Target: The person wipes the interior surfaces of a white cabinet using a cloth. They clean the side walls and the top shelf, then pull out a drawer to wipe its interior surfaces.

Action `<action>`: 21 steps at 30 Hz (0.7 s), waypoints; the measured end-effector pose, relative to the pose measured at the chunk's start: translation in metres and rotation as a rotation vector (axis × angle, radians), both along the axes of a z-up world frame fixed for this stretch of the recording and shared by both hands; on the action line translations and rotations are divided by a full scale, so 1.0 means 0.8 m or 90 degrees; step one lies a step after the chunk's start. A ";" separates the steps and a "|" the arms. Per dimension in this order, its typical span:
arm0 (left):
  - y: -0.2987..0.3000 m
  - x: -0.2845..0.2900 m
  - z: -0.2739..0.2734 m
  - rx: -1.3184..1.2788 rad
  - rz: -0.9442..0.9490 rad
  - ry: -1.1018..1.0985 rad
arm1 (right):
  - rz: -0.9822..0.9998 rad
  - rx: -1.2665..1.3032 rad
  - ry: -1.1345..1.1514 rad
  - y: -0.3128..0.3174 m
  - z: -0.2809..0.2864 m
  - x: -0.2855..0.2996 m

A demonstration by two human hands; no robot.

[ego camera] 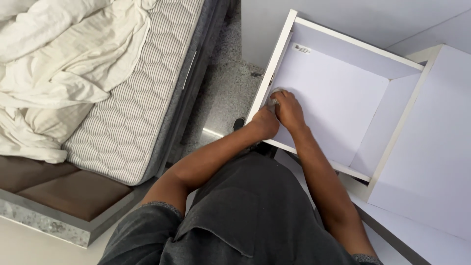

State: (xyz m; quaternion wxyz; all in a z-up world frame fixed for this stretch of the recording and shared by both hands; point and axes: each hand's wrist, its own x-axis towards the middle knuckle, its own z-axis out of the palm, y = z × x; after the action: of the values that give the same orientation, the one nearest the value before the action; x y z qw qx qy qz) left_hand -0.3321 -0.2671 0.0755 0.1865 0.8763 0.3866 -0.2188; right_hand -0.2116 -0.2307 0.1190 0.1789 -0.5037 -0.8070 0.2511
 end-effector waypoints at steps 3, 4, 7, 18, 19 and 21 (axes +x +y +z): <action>0.001 0.003 -0.014 -0.016 -0.023 0.016 | -0.001 0.003 0.000 0.004 0.005 -0.005; 0.003 0.005 -0.017 -0.028 -0.034 0.027 | -0.010 0.026 -0.003 0.007 0.005 -0.005; 0.007 -0.007 0.060 -0.121 -0.038 0.035 | -0.079 0.024 -0.061 0.005 -0.007 0.000; 0.004 -0.048 0.087 0.081 0.028 -0.288 | -0.028 0.020 -0.031 0.002 0.002 0.003; 0.008 -0.060 0.119 0.074 0.065 -0.388 | -0.032 0.017 -0.051 0.002 -0.010 0.009; 0.019 -0.079 0.129 0.141 0.134 -0.443 | -0.031 0.023 -0.070 0.003 -0.023 0.009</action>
State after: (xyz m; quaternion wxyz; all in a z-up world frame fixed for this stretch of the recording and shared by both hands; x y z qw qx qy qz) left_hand -0.3953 -0.2515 0.1785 0.2321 0.8687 0.4093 0.1550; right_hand -0.2047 -0.2284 0.1005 0.1493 -0.5328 -0.8077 0.2036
